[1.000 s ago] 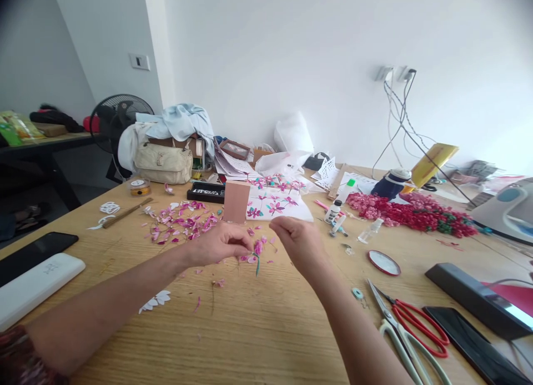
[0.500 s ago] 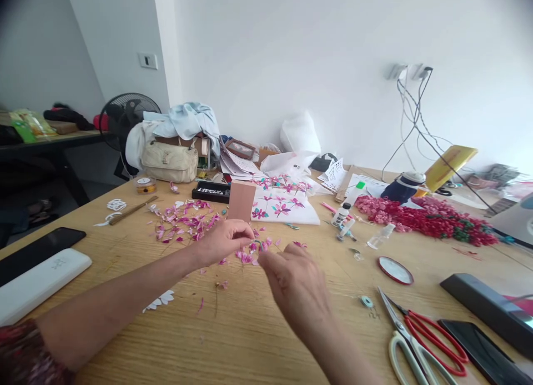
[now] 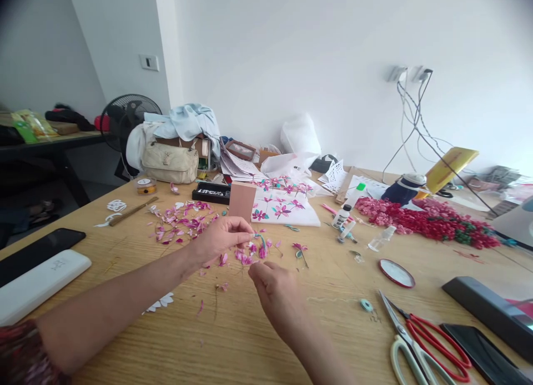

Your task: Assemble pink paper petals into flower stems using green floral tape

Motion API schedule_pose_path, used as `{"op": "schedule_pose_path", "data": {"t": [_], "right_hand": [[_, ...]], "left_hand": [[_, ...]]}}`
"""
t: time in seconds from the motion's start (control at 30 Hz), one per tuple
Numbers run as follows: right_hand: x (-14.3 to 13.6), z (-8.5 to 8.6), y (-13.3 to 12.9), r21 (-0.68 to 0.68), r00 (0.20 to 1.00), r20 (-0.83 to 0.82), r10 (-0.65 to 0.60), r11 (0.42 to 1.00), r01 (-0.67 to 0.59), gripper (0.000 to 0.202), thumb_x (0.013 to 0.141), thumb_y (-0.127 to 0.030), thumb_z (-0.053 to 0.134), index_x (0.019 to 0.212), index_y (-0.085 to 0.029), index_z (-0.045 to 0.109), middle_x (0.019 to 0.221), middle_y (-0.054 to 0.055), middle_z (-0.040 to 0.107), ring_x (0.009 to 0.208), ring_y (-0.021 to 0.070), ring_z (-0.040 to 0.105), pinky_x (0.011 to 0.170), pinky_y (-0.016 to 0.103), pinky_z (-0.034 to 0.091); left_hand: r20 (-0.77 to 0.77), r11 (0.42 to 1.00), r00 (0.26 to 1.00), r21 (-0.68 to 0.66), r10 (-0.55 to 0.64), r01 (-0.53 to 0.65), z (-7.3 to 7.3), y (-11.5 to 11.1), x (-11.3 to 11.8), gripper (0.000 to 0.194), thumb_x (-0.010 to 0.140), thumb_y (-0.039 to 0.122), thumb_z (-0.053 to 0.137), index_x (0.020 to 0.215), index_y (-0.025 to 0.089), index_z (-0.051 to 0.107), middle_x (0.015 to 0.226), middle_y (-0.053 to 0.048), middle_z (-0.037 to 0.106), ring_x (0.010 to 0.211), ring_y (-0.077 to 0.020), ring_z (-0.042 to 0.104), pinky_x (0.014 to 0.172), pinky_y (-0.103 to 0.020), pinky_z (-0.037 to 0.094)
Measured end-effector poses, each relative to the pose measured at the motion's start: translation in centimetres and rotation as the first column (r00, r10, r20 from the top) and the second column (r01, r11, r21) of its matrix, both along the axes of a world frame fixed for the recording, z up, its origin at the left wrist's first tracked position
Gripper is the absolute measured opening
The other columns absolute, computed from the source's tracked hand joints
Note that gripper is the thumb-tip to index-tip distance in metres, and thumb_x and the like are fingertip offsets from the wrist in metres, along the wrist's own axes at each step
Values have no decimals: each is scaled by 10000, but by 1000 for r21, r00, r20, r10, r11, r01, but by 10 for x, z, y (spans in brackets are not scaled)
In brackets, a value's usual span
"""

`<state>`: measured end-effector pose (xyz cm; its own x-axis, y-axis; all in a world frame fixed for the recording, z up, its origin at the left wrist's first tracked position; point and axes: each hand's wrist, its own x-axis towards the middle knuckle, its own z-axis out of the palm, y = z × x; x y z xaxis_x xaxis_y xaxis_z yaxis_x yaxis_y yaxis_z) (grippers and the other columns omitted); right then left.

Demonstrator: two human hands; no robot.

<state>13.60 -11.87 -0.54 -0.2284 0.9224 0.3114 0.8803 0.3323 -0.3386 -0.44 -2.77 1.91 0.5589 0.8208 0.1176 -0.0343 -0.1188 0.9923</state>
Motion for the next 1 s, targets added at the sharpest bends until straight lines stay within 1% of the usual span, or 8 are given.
{"op": "schedule_pose_path", "data": {"t": [0.1, 0.23, 0.43, 0.53, 0.63, 0.83, 0.9, 1.0], "right_hand": [[0, 21, -14, 27, 994, 106, 13, 999, -16, 307, 861, -210, 327, 620, -189, 517, 560, -14, 481, 485, 89, 428, 463, 200, 277], [19, 51, -7, 90, 996, 73, -54, 995, 48, 284, 848, -267, 371, 687, -205, 597, 604, 1, 551, 521, 102, 475, 489, 212, 302], [43, 32, 31, -74, 929, -331, -165, 986, 148, 257, 774, -369, 478, 672, -181, 620, 611, 2, 573, 596, 130, 502, 545, 229, 355], [30, 3, 33, -235, 832, -535, -146, 972, 19, 313, 785, -406, 440, 641, -166, 580, 481, -31, 470, 477, 103, 429, 485, 218, 342], [8, -12, 18, -227, 901, -423, -96, 974, -3, 320, 816, -372, 402, 608, -172, 539, 460, -41, 419, 453, 94, 389, 463, 210, 307], [-1, 27, -17, 51, 998, 39, -40, 998, 38, 331, 858, -273, 328, 608, -187, 527, 546, -3, 505, 484, 96, 428, 474, 206, 283], [11, 44, -14, 119, 996, 50, -80, 990, 74, 304, 848, -290, 360, 642, -195, 562, 564, 1, 535, 484, 95, 437, 472, 204, 290], [31, 53, 3, 139, 987, -42, -154, 977, 159, 256, 824, -319, 420, 676, -193, 587, 569, -9, 549, 508, 99, 452, 488, 200, 309]], "left_hand": [[-160, 968, 984, 247, 76, -34, -6, 2, 2, 60, 702, 176, 560, 695, 132, 602, 630, 5, 563, 563, -83, 491, 531, -198, 377], [-276, 862, 961, 495, 32, 114, -4, -1, 0, 94, 722, 154, 541, 682, 141, 626, 735, -25, 615, 723, -123, 536, 682, -235, 391], [-56, 942, 942, 39, -331, 333, 2, -9, -4, 121, 711, 242, 589, 732, 123, 601, 665, -24, 587, 583, -92, 510, 562, -216, 395], [95, 958, 959, -76, -268, 275, 0, -8, -2, 152, 682, 250, 627, 736, 114, 584, 619, -9, 560, 546, -73, 495, 534, -196, 385], [131, 985, 983, -96, -127, 140, -3, -5, 1, 144, 676, 234, 625, 737, 112, 579, 585, 12, 528, 516, -60, 471, 505, -178, 374], [-204, 952, 977, 307, 68, -2, -8, -1, 4, 66, 695, 172, 563, 688, 131, 614, 689, -15, 591, 629, -104, 514, 575, -206, 387], [-275, 908, 961, 404, 5, 110, -5, -2, 2, 75, 697, 157, 558, 662, 140, 623, 701, -13, 601, 673, -114, 523, 635, -218, 389], [-244, 921, 935, 229, -259, 315, 0, -6, -2, 61, 696, 156, 567, 663, 135, 614, 656, 1, 570, 604, -88, 495, 601, -210, 389]]}}
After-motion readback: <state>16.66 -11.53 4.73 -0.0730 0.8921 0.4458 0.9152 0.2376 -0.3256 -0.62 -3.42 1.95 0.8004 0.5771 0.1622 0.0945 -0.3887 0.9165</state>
